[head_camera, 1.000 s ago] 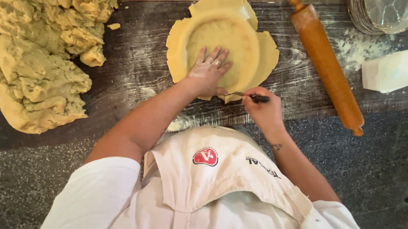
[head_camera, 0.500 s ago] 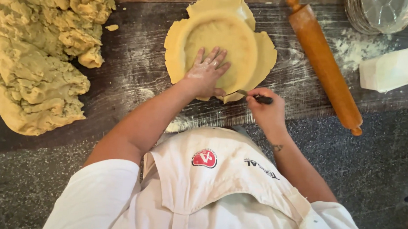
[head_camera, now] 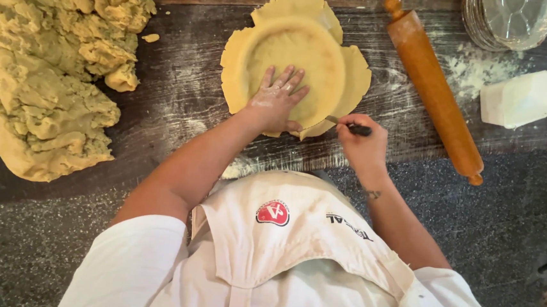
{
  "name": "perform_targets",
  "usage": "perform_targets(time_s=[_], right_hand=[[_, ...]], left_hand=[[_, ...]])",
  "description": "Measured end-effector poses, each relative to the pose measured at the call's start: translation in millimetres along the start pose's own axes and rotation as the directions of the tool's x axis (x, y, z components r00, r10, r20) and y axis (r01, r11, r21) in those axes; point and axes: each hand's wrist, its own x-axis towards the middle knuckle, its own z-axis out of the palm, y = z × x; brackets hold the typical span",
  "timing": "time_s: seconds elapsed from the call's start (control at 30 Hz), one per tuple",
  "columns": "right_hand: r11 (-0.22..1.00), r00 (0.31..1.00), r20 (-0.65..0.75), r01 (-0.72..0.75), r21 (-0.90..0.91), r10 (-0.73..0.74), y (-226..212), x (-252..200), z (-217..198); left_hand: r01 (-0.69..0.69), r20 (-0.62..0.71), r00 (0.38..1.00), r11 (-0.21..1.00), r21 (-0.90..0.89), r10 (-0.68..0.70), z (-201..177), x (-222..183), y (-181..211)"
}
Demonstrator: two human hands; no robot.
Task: Rolling out dough, fitting it into a pie tin, and trimming the edges with a knife
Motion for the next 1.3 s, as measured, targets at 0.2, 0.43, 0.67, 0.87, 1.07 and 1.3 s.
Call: perform_targets(time_s=[0.2, 0.43, 0.67, 0.87, 1.07, 1.3], right_hand=[[0.999, 0.999, -0.034, 0.017, 0.040, -0.015, -9, 1, -5], [0.992, 0.995, -0.074, 0.068, 0.109, -0.060, -19, 2, -7], [0.983, 0.982, -0.133, 0.149, 0.110, -0.134, -6, 19, 0], [0.970, 0.971, -0.145, 0.208, 0.124, -0.189, -2, 28, -1], [0.974, 0.980, -0.134, 0.167, 0.155, -0.147, -24, 26, -12], [0.952, 0.938, -0.252, 0.277, 0.128, -0.239, -3, 37, 3]], left_hand=[[0.000, 0.015, 1.000, 1.000, 0.015, -0.001, 2, 1, -1], [0.002, 0.021, 1.000, 1.000, 0.021, -0.002, 4, -2, 0], [-0.002, 0.000, 1.000, 0.999, 0.041, 0.002, 4, 1, -1], [-0.008, 0.006, 1.000, 0.999, 0.032, 0.007, 10, 5, -4], [-0.009, -0.008, 1.000, 0.999, 0.033, 0.009, 8, 2, -1], [-0.003, -0.012, 1.000, 0.999, 0.031, 0.003, -2, -2, 2]])
